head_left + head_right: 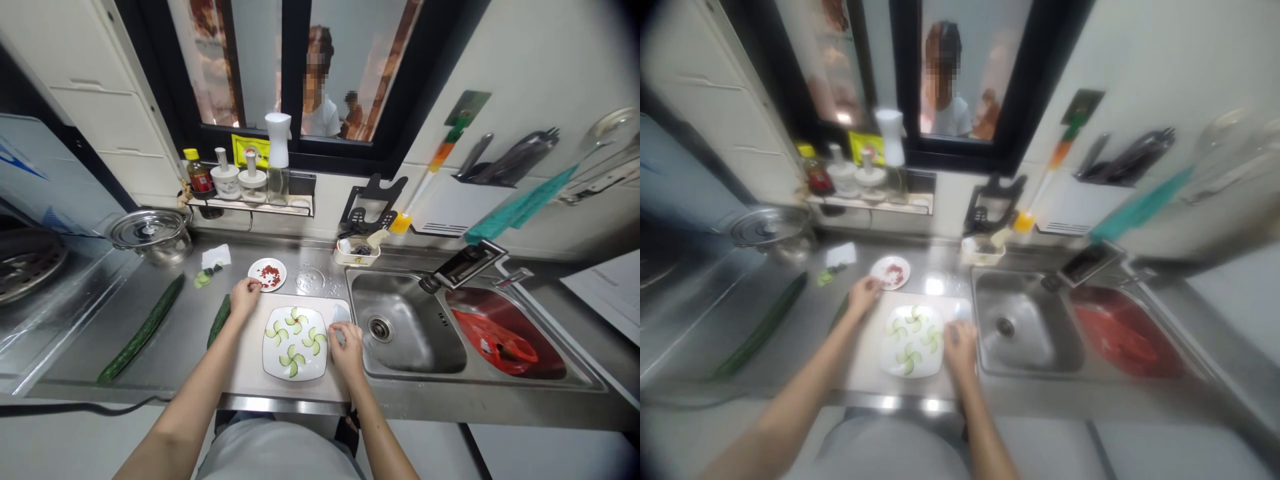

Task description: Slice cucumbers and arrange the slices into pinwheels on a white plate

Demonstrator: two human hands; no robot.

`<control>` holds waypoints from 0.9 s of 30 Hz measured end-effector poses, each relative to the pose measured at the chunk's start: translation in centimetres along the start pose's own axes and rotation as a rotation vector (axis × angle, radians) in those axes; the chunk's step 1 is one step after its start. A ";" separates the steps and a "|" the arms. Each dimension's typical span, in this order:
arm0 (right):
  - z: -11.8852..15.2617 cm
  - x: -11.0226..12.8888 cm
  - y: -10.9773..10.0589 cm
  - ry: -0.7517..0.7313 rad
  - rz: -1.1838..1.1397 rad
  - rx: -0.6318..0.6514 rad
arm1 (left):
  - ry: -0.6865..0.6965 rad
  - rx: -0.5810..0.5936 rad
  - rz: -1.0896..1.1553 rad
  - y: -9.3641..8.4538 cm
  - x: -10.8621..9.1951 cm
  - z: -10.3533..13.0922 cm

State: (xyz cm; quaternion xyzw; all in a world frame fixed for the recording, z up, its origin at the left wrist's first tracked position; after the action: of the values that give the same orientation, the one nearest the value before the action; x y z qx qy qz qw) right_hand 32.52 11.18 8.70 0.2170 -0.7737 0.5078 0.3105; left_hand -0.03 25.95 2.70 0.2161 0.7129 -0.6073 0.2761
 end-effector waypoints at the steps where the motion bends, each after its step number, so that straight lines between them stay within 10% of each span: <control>1: 0.0 -0.1 0.0 0.002 0.001 0.000 | 0.000 0.013 -0.025 0.2 -0.1 -0.7; 9: 0.3 -0.2 -0.3 0.018 0.000 0.000 | 0.049 0.218 -0.275 2.6 -1.9 -4.5; 27: 0.5 -1.4 -0.3 0.061 0.007 0.004 | 0.056 0.258 -0.130 4.5 -3.2 -5.2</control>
State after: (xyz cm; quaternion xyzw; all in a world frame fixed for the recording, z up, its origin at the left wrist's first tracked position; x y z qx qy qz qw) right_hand 33.55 10.65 7.80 0.1992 -0.7637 0.5168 0.3315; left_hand 4.56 31.89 2.04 0.2202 0.6487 -0.7043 0.1859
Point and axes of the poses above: each hand's wrist, its own z-axis away from the middle knuckle, its own y-axis out of the palm, x = y × z, the point moved 10 cm from there along -z, towards the middle knuckle, and after that the axes turned 9 degrees about y, right-handed, at the moved point
